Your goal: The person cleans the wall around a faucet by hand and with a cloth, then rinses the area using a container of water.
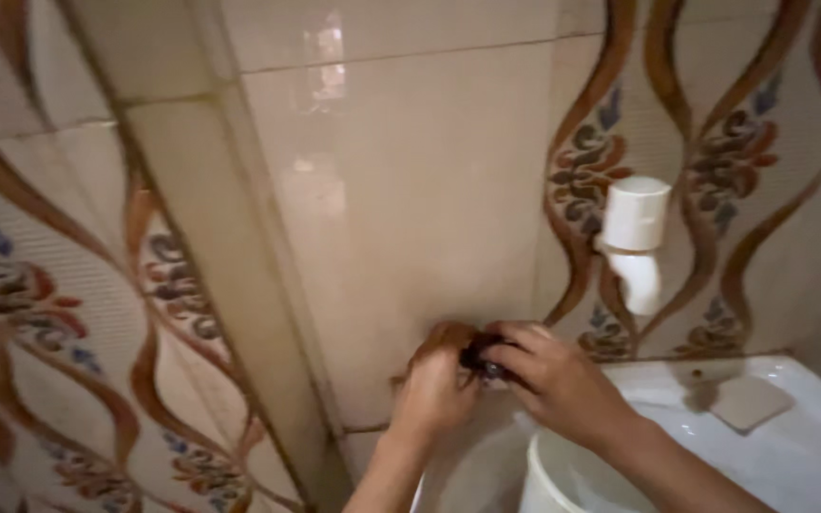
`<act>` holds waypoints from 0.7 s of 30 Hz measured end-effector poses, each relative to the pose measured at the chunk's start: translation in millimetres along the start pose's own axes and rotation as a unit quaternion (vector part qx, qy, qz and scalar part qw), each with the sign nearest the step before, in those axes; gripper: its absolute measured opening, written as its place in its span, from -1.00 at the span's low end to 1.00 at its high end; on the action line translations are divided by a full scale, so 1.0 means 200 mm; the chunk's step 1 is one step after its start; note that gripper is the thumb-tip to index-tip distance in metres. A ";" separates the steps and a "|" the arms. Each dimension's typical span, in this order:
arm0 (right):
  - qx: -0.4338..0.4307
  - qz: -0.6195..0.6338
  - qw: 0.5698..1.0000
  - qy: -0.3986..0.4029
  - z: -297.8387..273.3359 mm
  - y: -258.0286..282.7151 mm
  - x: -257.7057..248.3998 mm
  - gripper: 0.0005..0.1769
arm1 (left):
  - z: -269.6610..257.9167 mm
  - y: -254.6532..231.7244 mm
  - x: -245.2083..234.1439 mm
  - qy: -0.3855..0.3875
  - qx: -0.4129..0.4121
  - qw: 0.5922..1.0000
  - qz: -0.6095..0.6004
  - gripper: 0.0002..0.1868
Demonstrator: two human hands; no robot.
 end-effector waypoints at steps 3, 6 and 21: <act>-0.018 0.005 1.000 0.002 0.11 0.14 0.16 -0.55 | 0.02 0.10 -0.17 -0.036 -0.026 0.999 0.003 -0.58; -0.088 -0.018 0.995 -0.038 0.25 0.28 0.17 -0.48 | 0.05 0.08 -0.35 -0.116 0.029 0.993 0.007 -0.63; -0.226 -0.137 0.963 0.048 0.17 0.32 0.58 -0.67 | 0.00 0.46 -0.31 -0.015 -0.079 0.972 0.219 -0.75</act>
Point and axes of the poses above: each hand's wrist, its own z-axis towards the middle knuckle, its own x-axis out of the palm, y = z × x, the point moved 10 cm from there along z, towards the middle knuckle, and after that the axes turned 14 degrees about -y, right-handed, at the moved point
